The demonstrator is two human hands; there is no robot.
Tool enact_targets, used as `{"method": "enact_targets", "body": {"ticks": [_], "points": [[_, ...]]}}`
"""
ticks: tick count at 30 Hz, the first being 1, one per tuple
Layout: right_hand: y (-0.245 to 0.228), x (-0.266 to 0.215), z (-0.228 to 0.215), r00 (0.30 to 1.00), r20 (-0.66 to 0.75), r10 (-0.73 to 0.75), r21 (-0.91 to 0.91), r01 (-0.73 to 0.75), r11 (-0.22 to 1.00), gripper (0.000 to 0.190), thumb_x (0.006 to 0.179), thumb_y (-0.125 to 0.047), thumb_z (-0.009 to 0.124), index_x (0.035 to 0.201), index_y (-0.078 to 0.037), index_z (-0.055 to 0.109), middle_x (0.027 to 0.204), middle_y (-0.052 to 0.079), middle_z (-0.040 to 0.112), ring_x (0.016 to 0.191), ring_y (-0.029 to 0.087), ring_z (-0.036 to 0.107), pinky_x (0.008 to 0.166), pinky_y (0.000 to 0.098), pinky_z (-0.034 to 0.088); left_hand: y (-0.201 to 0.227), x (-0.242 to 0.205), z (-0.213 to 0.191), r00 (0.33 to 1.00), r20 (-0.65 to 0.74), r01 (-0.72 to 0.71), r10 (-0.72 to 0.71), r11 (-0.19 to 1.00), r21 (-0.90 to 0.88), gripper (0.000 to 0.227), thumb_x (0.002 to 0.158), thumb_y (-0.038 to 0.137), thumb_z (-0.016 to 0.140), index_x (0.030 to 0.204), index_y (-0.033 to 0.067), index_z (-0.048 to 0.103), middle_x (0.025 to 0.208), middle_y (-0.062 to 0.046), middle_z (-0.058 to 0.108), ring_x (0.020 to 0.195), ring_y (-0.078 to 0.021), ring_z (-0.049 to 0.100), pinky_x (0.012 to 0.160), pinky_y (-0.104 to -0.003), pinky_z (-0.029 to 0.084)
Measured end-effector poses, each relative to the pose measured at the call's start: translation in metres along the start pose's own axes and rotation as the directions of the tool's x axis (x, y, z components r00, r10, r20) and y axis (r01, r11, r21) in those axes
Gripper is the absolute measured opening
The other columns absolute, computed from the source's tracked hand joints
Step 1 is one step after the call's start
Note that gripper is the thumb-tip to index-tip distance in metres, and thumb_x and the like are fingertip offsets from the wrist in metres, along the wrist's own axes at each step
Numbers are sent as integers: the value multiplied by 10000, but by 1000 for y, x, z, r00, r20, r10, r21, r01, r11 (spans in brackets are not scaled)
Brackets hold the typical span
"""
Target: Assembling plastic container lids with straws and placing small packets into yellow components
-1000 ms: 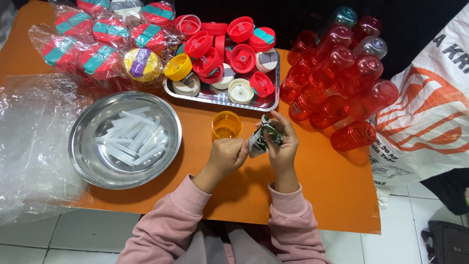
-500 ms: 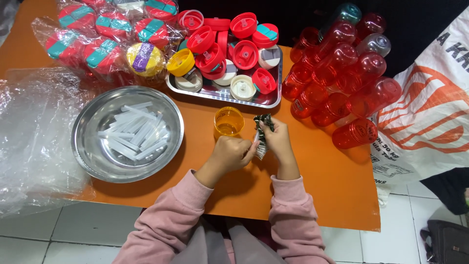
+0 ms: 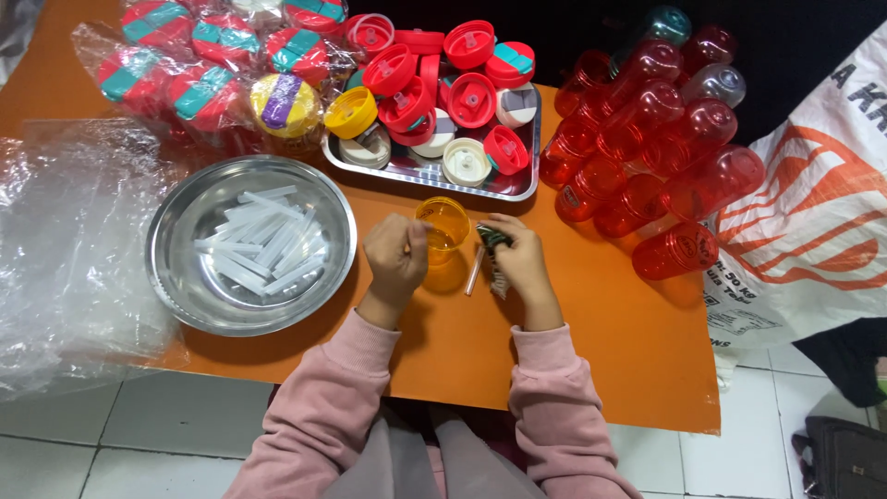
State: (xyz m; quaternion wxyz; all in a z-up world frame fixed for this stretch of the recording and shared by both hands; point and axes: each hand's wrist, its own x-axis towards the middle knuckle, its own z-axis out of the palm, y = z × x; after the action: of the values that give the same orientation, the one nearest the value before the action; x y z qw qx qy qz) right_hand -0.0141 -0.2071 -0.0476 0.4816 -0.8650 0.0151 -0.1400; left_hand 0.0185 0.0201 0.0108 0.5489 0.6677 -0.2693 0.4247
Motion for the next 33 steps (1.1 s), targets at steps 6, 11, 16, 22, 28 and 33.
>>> {"method": "enact_targets", "body": {"ticks": [6,11,16,22,28,33], "points": [[-32,-8,-7,989,-139,52,114,-36,993,554,835,137,503,1232,-140,773,1044,143,747,998,212,657,944,408,540,-12,20,-5,978,-55,201,-199,979,23,319,1078,177,414,909,76,665,727,-57,561,670,-260,565,705,-356,490],[-20,21,-15,996,-89,24,36,-21,999,456,891,78,554,1187,-185,781,1009,92,733,945,204,679,907,384,542,-45,3,8,964,-6,265,-265,962,67,300,1102,193,398,948,79,629,830,-75,571,785,-300,585,770,-387,473],[-32,25,-13,985,91,144,-150,-129,980,390,885,5,565,1137,-177,801,997,176,738,971,357,700,891,463,538,-75,-12,17,959,3,280,-283,949,143,279,1102,201,415,972,76,628,857,-95,569,816,-332,582,778,-422,468],[-85,32,-22,846,445,293,-398,-106,911,549,850,-141,655,1395,-82,631,1306,308,652,1234,512,591,1070,596,460,-99,-23,23,962,-25,270,-272,937,221,154,1026,167,506,994,117,649,911,-64,590,874,-302,593,838,-417,466],[-125,51,-25,907,363,213,-624,67,778,563,863,-209,665,1423,-193,618,1339,186,631,1257,429,601,1066,545,476,-110,-30,32,966,-56,255,-252,903,344,241,945,72,554,1177,19,591,1124,-162,568,1109,-366,554,1032,-488,414],[-150,91,-1,913,397,91,-651,210,730,357,887,-291,662,1237,-233,707,1269,73,660,1203,335,641,964,490,551,-112,-32,47,922,-109,384,-372,841,381,486,923,104,552,1380,-44,476,1484,-260,421,1424,-457,336,1196,-570,238]]}}
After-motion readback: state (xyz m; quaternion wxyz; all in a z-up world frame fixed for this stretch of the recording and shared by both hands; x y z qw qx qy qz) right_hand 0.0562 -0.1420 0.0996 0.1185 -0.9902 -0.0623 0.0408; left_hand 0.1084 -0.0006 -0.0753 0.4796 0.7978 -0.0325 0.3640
